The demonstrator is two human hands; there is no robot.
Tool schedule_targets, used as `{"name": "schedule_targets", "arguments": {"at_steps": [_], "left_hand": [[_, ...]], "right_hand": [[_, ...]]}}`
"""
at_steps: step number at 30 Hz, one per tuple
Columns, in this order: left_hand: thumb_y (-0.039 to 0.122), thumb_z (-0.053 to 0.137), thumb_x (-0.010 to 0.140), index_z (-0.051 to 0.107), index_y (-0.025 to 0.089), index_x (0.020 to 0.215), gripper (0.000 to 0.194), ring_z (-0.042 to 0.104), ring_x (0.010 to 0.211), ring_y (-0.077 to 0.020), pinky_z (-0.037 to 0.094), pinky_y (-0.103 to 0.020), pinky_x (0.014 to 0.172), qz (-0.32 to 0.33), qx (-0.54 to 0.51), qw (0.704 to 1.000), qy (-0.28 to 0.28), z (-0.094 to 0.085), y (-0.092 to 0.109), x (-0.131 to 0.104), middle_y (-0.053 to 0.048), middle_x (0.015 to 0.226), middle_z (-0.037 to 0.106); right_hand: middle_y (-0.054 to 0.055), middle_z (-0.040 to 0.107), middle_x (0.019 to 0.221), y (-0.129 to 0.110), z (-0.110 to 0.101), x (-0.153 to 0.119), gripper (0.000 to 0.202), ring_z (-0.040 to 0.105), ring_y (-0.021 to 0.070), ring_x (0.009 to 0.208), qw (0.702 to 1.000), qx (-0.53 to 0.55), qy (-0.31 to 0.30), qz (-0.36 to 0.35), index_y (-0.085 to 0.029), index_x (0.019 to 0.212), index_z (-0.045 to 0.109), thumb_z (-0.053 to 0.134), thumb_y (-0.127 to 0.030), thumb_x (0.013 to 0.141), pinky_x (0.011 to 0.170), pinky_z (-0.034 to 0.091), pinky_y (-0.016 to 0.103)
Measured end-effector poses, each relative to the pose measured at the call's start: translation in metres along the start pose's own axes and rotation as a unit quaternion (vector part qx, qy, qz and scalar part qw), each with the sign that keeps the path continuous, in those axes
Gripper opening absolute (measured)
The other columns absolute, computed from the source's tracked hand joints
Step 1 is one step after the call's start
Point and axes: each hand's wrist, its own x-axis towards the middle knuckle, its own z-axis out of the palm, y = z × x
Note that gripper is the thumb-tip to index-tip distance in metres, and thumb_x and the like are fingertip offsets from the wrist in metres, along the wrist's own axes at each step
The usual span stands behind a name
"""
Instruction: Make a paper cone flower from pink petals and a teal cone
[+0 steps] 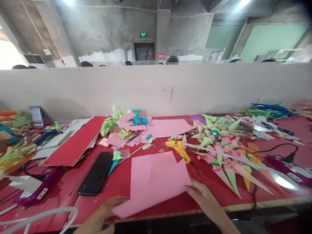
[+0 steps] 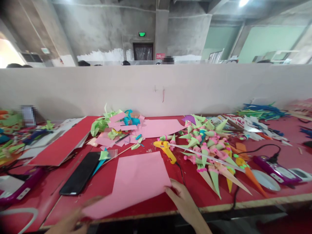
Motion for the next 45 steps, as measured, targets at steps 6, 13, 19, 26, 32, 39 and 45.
{"name": "schedule_targets", "arguments": {"at_steps": [6,13,19,26,32,39,45], "left_hand": [[0.021,0.062,0.059,0.052,0.027,0.117,0.060,0.045,0.114,-0.0263,0.034,-0.037,0.098,-0.041,0.085,0.995,0.026,0.016,0.024,0.018,-0.003,0.128,0.048],[0.044,0.039,0.081,0.063,0.015,0.079,0.038,0.063,0.072,-0.0206,0.049,-0.027,0.067,-0.151,0.022,0.974,0.165,0.042,0.021,0.039,-0.006,0.073,0.068],[0.037,0.037,0.082,0.024,0.015,0.130,0.054,0.064,0.078,-0.0200,0.048,-0.029,0.066,-0.215,0.035,0.939,0.266,0.058,0.022,0.046,-0.006,0.086,0.066],[0.026,0.026,0.088,0.050,0.026,0.112,0.033,0.061,0.086,-0.0212,0.045,-0.029,0.067,-0.255,0.200,0.935,0.144,0.054,0.038,0.055,-0.006,0.108,0.059],[0.022,0.024,0.088,0.050,0.029,0.112,0.036,0.062,0.073,-0.0200,0.040,-0.025,0.050,-0.268,0.285,0.913,0.116,0.055,0.041,0.061,-0.007,0.107,0.053],[0.017,0.027,0.087,0.051,0.030,0.110,0.035,0.060,0.068,-0.0152,0.035,-0.021,0.048,-0.258,0.295,0.912,0.121,0.054,0.038,0.062,-0.005,0.103,0.054],[0.018,0.027,0.087,0.051,0.032,0.110,0.036,0.060,0.067,-0.0139,0.038,-0.021,0.051,-0.255,0.267,0.922,0.114,0.051,0.037,0.058,-0.004,0.107,0.053]], "right_hand": [[0.006,0.065,0.077,-0.008,0.001,0.000,0.035,0.060,0.0194,0.077,1.000,0.003,0.017,-0.015,-0.014,0.081,0.063,0.047,-0.045,0.077,0.070,0.047,0.025],[0.007,0.064,0.071,-0.014,0.003,0.000,0.037,0.058,0.0186,0.067,0.989,-0.100,0.100,-0.037,-0.013,0.074,0.061,0.042,-0.044,0.080,0.061,0.044,0.024],[0.001,0.052,0.048,-0.010,0.009,0.001,0.038,0.046,0.0121,0.046,0.926,-0.339,0.162,-0.041,-0.017,0.055,0.052,0.039,-0.039,0.083,0.048,0.029,0.022],[0.001,0.058,0.054,-0.022,0.012,0.012,0.031,0.053,0.0123,0.051,0.878,-0.462,0.114,0.041,-0.019,0.062,0.054,0.041,-0.036,0.084,0.046,0.017,0.023],[0.005,0.064,0.062,-0.026,0.017,0.018,0.028,0.059,0.0155,0.058,0.844,-0.519,0.110,0.073,-0.019,0.073,0.059,0.040,-0.036,0.085,0.047,0.018,0.024],[0.002,0.061,0.057,-0.016,0.015,0.019,0.029,0.057,0.0141,0.055,0.868,-0.475,0.142,0.020,-0.018,0.072,0.057,0.038,-0.036,0.085,0.048,0.021,0.023],[0.001,0.061,0.059,-0.016,0.012,0.024,0.027,0.057,0.0134,0.056,0.882,-0.454,0.125,0.016,-0.020,0.073,0.058,0.038,-0.034,0.085,0.047,0.022,0.022]]}}
